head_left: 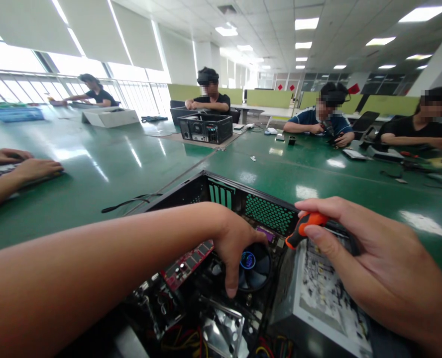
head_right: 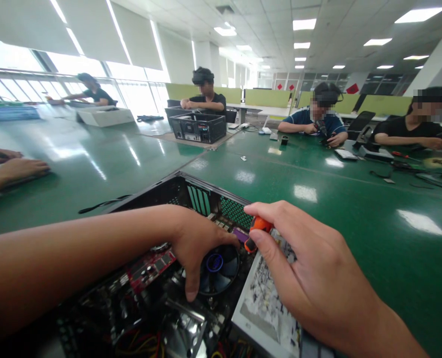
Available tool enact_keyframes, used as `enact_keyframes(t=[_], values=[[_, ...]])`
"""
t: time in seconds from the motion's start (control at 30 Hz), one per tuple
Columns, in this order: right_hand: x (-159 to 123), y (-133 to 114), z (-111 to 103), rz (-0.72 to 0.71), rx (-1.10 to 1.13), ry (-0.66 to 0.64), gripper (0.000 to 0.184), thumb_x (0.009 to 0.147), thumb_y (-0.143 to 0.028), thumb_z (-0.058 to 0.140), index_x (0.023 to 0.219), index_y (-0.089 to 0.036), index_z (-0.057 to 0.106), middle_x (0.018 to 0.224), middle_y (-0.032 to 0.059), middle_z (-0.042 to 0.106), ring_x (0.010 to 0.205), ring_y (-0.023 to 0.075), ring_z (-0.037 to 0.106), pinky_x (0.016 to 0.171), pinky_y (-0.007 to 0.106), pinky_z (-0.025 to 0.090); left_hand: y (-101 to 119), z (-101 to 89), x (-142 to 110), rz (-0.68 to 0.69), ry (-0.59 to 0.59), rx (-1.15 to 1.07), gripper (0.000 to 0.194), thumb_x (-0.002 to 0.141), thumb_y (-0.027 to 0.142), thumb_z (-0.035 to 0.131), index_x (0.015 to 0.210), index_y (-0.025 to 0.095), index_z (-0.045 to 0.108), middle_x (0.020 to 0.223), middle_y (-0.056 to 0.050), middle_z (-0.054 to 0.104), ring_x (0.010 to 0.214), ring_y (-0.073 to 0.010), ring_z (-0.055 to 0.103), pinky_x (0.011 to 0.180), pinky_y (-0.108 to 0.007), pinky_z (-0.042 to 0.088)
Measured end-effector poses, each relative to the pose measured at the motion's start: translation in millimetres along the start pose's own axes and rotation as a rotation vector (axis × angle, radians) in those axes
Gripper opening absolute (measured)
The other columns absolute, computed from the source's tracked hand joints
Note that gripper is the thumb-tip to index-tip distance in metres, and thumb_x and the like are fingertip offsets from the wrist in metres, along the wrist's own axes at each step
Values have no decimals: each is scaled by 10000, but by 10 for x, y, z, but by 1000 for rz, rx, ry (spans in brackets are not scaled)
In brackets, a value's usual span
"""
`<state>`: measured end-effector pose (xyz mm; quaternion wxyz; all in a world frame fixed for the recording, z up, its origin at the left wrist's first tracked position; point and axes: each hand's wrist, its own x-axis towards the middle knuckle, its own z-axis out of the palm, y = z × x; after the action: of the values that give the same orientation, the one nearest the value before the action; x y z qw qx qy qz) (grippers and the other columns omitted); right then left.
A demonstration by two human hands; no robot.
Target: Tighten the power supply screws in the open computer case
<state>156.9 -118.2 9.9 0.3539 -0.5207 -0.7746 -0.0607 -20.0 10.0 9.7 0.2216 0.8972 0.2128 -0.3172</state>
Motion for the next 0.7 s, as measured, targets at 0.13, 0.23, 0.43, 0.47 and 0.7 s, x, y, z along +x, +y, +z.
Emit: enact_keyframes(t=[0.13, 0.23, 0.43, 0.47, 0.7], values=[[5, -8, -12, 5, 31, -26, 258, 871, -243, 500, 1124, -255, 550, 1029, 15, 663, 898, 158, 639, 766, 256, 495, -4, -9, 3, -2, -16, -3, 1127, 400, 344, 739, 1409, 230, 249, 1419, -92, 371, 1278, -320, 356, 1027, -411, 312], [15, -12, -3, 6, 41, -34, 248, 876, -244, 497, 1118, -255, 548, 1028, 11, 662, 905, 150, 635, 760, 244, 491, 6, -11, -3, -4, -6, -20, 1123, 392, 327, 743, 1404, 244, 263, 1411, -79, 387, 1280, -319, 352, 1033, -412, 305], [20, -14, 7, 21, 52, -73, 254, 862, -238, 522, 1113, -273, 542, 1014, -21, 651, 901, 118, 618, 777, 213, 465, 15, -11, -2, 0, 8, -52, 1163, 363, 320, 758, 1409, 248, 255, 1421, -77, 372, 1276, -346, 348, 1033, -431, 301], [21, -15, 7, 20, 53, -78, 251, 860, -241, 526, 1109, -275, 544, 1004, -23, 651, 887, 117, 619, 765, 213, 467, 15, -12, -3, 3, 4, -53, 1160, 364, 322, 758, 1408, 248, 259, 1416, -76, 380, 1277, -346, 346, 1034, -431, 299], [9, -17, 3, 19, 61, -49, 203, 828, -267, 585, 1031, -280, 587, 951, -6, 664, 842, 153, 633, 726, 261, 490, 12, -9, -3, -18, -18, -12, 1179, 400, 340, 747, 1430, 225, 186, 1440, -88, 334, 1297, -331, 317, 1028, -430, 302]])
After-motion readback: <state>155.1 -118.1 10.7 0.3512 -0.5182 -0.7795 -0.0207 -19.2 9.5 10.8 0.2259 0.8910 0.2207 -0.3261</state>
